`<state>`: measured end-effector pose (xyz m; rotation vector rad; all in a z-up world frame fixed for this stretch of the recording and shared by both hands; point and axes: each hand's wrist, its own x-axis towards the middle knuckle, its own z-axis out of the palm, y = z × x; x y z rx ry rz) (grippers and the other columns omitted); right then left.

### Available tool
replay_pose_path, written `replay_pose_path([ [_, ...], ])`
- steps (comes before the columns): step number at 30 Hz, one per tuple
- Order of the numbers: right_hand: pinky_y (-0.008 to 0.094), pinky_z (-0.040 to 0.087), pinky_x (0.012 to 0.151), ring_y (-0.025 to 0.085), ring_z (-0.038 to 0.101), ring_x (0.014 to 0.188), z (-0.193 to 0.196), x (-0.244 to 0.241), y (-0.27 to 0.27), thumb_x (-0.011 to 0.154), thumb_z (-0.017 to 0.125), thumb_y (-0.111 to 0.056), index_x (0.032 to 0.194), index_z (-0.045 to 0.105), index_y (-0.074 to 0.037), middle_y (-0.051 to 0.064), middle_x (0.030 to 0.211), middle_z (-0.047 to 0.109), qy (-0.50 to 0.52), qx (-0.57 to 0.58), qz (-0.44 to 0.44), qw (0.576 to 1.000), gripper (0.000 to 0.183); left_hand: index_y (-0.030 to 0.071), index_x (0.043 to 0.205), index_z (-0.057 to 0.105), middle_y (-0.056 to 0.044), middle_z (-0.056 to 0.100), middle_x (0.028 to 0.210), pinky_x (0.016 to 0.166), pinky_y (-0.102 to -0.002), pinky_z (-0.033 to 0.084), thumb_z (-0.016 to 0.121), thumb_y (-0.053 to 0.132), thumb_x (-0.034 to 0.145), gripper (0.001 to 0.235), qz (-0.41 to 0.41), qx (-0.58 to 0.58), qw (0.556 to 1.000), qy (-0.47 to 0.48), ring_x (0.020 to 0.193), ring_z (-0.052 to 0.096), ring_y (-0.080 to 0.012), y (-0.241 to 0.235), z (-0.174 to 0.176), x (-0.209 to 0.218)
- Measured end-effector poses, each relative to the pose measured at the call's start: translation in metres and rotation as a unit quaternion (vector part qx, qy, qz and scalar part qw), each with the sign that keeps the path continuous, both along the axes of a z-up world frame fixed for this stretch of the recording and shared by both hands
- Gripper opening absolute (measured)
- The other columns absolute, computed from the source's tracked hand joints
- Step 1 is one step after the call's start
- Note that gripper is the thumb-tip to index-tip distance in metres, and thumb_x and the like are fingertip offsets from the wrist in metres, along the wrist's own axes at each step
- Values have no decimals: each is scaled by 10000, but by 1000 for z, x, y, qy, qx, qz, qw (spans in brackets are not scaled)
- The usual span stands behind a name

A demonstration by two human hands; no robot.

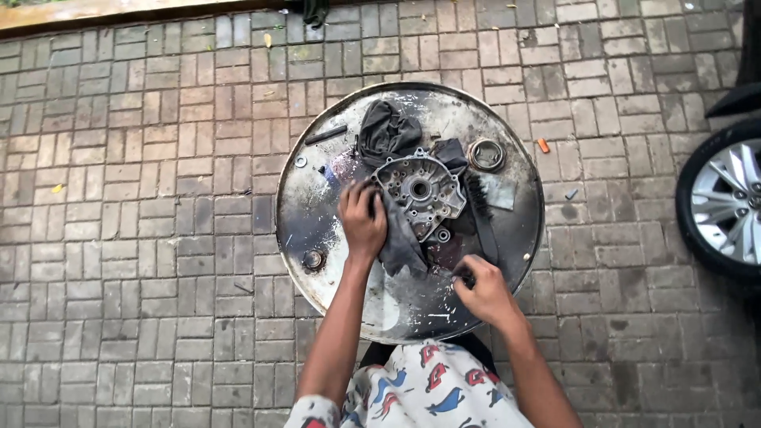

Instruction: The person cleans a metallic mechanical housing component using a wire brush and a cloth. They scrub the interior and exterior surfaces of the part, then wipe it down with a rag while working over a metal barrel.

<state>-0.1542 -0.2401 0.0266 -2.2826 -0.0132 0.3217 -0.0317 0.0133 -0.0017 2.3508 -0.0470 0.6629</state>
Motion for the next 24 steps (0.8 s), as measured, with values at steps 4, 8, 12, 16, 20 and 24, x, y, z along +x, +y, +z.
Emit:
replay_pose_path([
  [4, 415, 603, 730, 312, 747, 846, 31, 24, -9, 823, 739, -117, 983, 735, -147, 107, 845, 737, 10, 59, -26, 998, 163, 90, 1085, 706, -143, 642, 1309, 1047, -521, 426, 702, 232, 937, 204, -10, 2, 1000, 7, 1279, 555, -380, -1, 16, -46],
  [8, 497, 553, 888, 423, 707, 990, 14, 42, -15, 819, 734, -57, 1179, 752, -98, 201, 1019, 752, -121, 93, -12, 988, 363, 71, 1006, 702, -99, 677, 1120, 958, -425, 523, 664, 68, 951, 66, 0, -14, 1000, -9, 1092, 652, -328, 6, -1, -93],
  [12, 432, 553, 803, 349, 704, 866, 15, 64, -12, 834, 750, -98, 1146, 775, -161, 122, 908, 721, -215, 64, -54, 973, 319, 83, 960, 684, -130, 658, 850, 764, -449, 551, 679, 83, 918, 43, 71, -122, 990, 13, 810, 676, -369, 28, -10, -118],
  [16, 417, 553, 745, 349, 703, 805, -9, 76, -1, 856, 764, -133, 1093, 790, -144, 123, 844, 694, -245, 51, -95, 963, 238, 134, 928, 685, -100, 658, 803, 740, -428, 532, 670, 105, 873, 63, 211, -71, 975, 26, 748, 679, -315, 75, -20, -139],
  [20, 376, 575, 694, 318, 718, 770, -5, 71, 17, 861, 766, -138, 995, 796, -141, 81, 793, 677, -226, 37, -100, 968, 137, 61, 1022, 650, -163, 643, 1010, 896, -510, 479, 712, 85, 762, 268, 315, 26, 948, -28, 958, 630, -405, 106, -11, -135],
  [24, 412, 583, 682, 329, 724, 787, 24, 63, 18, 859, 752, -140, 997, 803, -192, 73, 804, 675, -200, 2, -59, 978, 156, 61, 1097, 657, -175, 638, 1183, 1006, -527, 431, 731, 14, 772, 336, 203, -39, 978, -14, 1129, 580, -412, 81, -5, -96],
])
